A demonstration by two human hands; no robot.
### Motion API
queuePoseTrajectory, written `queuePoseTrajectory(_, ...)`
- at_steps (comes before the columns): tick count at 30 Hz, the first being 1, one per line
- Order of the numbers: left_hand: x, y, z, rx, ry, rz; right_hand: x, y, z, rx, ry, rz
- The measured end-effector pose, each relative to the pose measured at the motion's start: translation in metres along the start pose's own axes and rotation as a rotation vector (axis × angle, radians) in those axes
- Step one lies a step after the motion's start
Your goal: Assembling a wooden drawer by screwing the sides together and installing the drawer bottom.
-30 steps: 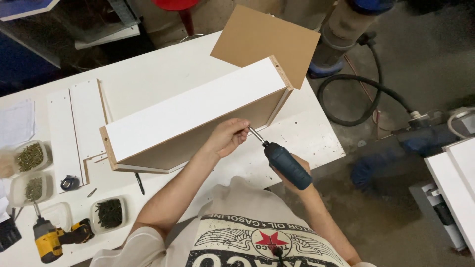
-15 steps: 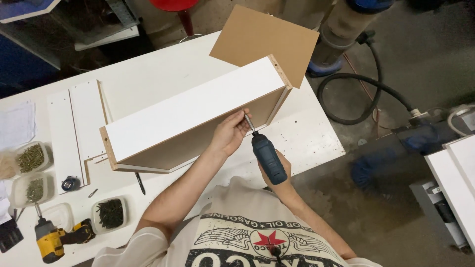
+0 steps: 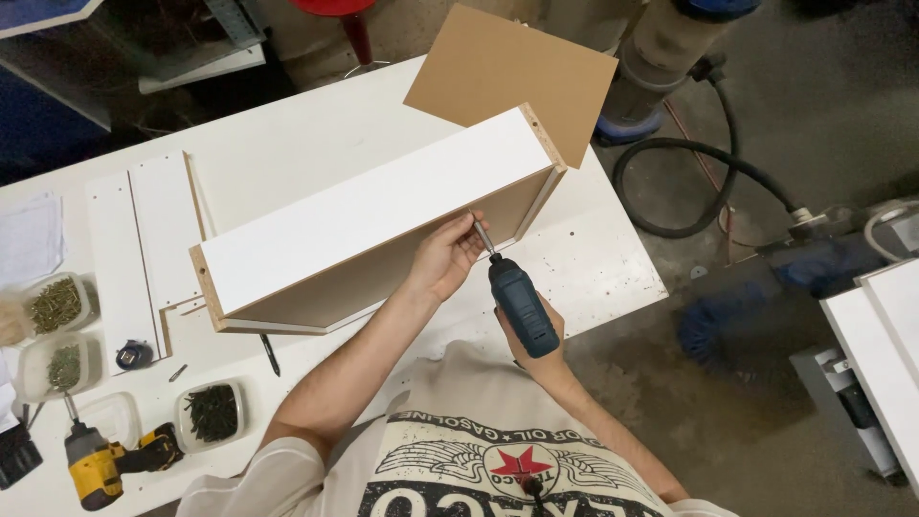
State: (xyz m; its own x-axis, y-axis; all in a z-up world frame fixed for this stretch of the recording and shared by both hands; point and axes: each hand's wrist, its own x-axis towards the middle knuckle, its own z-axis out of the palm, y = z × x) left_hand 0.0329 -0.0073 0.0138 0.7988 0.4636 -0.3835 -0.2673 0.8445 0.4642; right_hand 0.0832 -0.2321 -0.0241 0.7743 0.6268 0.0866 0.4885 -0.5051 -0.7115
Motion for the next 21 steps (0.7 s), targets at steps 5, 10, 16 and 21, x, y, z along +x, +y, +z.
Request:
queuePoseTrajectory(5, -0.013, 0.004, 0.0, 0.045, -0.01, 0.023, 0.003, 0.006, 0.002, 0.035, -0.021, 0.004)
queuePoseTrajectory(10, -0.057, 0.006, -0.021, 0.136, 0.011, 0.149, 0.002, 0.128, 0.083, 0.211, -0.35, 0.216)
queuePoseTrajectory(16, -0.135, -0.003, -0.105, 0.261, 0.401, 0.423, 0.007, 0.018, 0.019, 0.159, -0.527, -0.44)
queuePoseTrajectory(21, -0.268, 0.035, -0.138, 0.723, 0.839, 0.419, -0.004, -0.002, 0.049, 0.437, -0.685, -0.794)
